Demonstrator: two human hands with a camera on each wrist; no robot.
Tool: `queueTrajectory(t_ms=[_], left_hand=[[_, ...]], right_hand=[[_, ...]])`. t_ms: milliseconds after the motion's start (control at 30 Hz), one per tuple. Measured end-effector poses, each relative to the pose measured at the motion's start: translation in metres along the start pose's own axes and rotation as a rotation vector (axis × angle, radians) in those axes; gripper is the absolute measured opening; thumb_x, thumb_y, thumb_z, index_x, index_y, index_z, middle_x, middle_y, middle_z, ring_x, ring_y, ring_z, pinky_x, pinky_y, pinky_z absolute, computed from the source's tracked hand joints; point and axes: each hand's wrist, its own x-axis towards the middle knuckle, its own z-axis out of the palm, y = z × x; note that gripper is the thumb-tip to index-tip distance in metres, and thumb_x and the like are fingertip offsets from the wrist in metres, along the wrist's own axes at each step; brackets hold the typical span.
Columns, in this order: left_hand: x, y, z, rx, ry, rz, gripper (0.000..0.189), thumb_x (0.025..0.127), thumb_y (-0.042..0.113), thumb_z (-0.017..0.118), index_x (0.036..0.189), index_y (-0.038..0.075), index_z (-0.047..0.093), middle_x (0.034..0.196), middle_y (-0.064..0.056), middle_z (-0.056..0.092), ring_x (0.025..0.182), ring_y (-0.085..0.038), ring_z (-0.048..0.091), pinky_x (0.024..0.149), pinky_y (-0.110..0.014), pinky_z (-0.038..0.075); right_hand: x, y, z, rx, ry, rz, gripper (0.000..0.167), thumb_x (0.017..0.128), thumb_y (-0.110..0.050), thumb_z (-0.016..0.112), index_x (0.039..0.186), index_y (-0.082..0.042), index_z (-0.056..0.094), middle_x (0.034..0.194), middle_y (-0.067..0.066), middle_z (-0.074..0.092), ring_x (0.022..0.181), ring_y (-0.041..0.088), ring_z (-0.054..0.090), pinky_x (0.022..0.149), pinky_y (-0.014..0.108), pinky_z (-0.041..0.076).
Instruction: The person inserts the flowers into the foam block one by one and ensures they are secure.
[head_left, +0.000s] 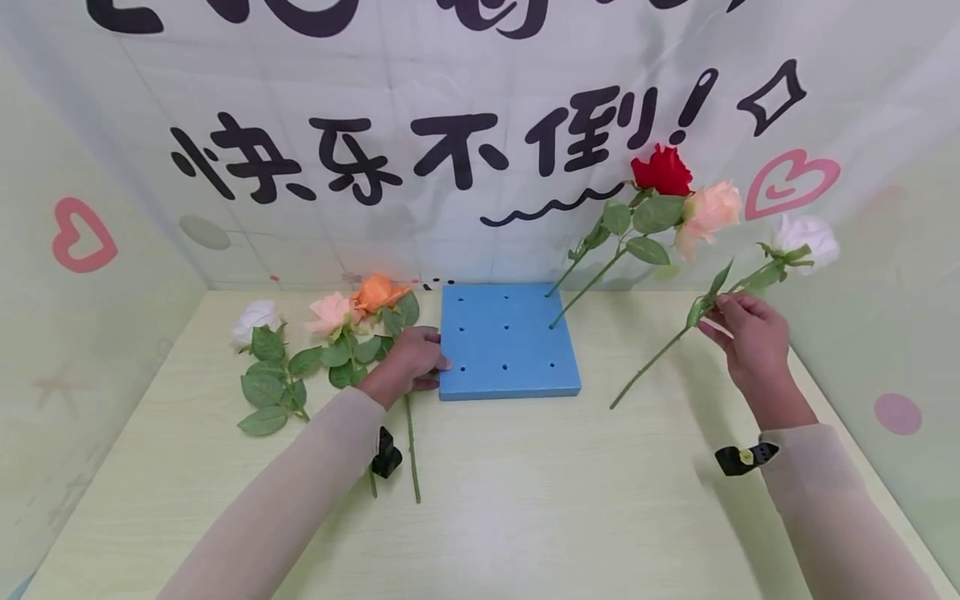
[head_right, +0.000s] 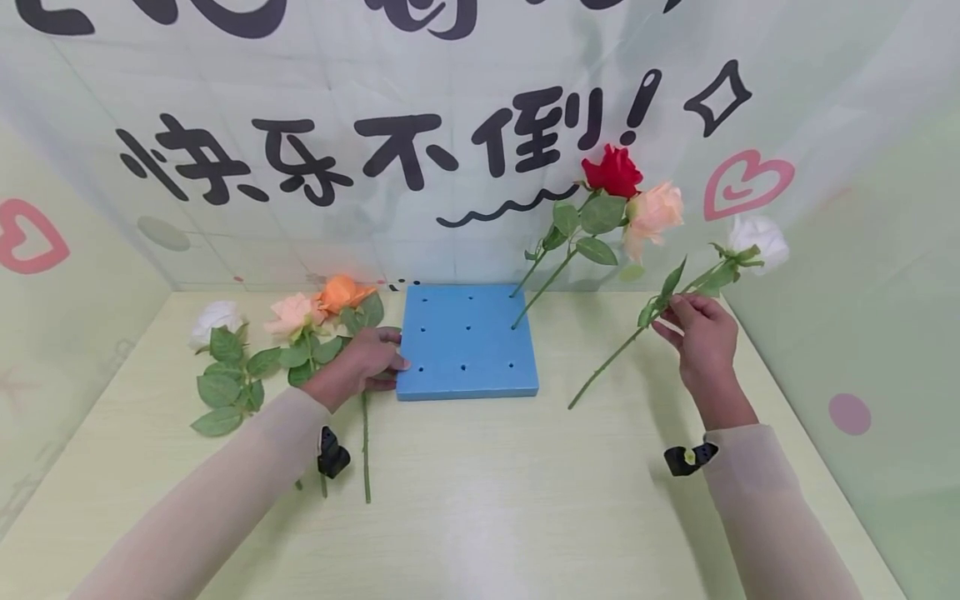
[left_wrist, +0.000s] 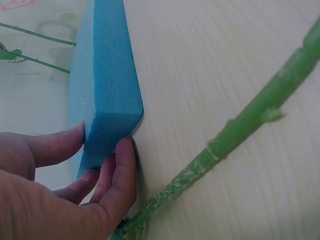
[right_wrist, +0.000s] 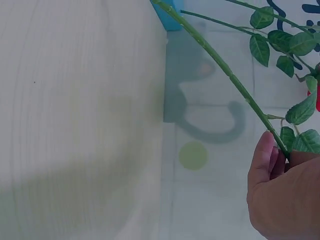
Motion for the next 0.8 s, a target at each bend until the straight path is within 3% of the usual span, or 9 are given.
queueTrajectory(t_ms=[400,667,800], left_hand=[[0.004,-0.001,-0.001,0.003,-0.001,-0.01,0.065,0.092,0.0,0.061,0.151,0.011,0.036,0.108,-0.014,0.053,0.079,-0.022,0.054,0.071,-0.035,0.057],[0.004,-0.001,-0.001,0.003,-0.007,-0.008,0.065,0.092,0.001,0.061,0.151,0.011,0.035,0.103,-0.013,0.052,0.078,-0.022,0.054,0.071,-0.035,0.057],[0.004,-0.001,-0.001,0.003,-0.008,-0.004,0.065,0.092,0.0,0.061,0.151,0.01,0.036,0.101,-0.013,0.052,0.077,-0.022,0.053,0.071,-0.035,0.057]], right_hand=[[-0.015,-0.007,0.015,0.012,-0.083,-0.078,0.005,0.091,0.005,0.063,0.09,0.001,0.059,0.084,0.01,0.066,0.076,0.02,0.069,0.067,0.033,0.06],[-0.024,-0.014,0.028,-0.052,-0.078,-0.145,0.003,0.091,0.001,0.065,0.093,0.001,0.065,0.087,0.008,0.066,0.078,0.018,0.064,0.068,0.031,0.059],[-0.03,-0.016,0.036,-0.025,-0.098,-0.187,0.003,0.09,0.002,0.065,0.092,0.003,0.063,0.086,0.009,0.066,0.077,0.019,0.065,0.067,0.032,0.059]])
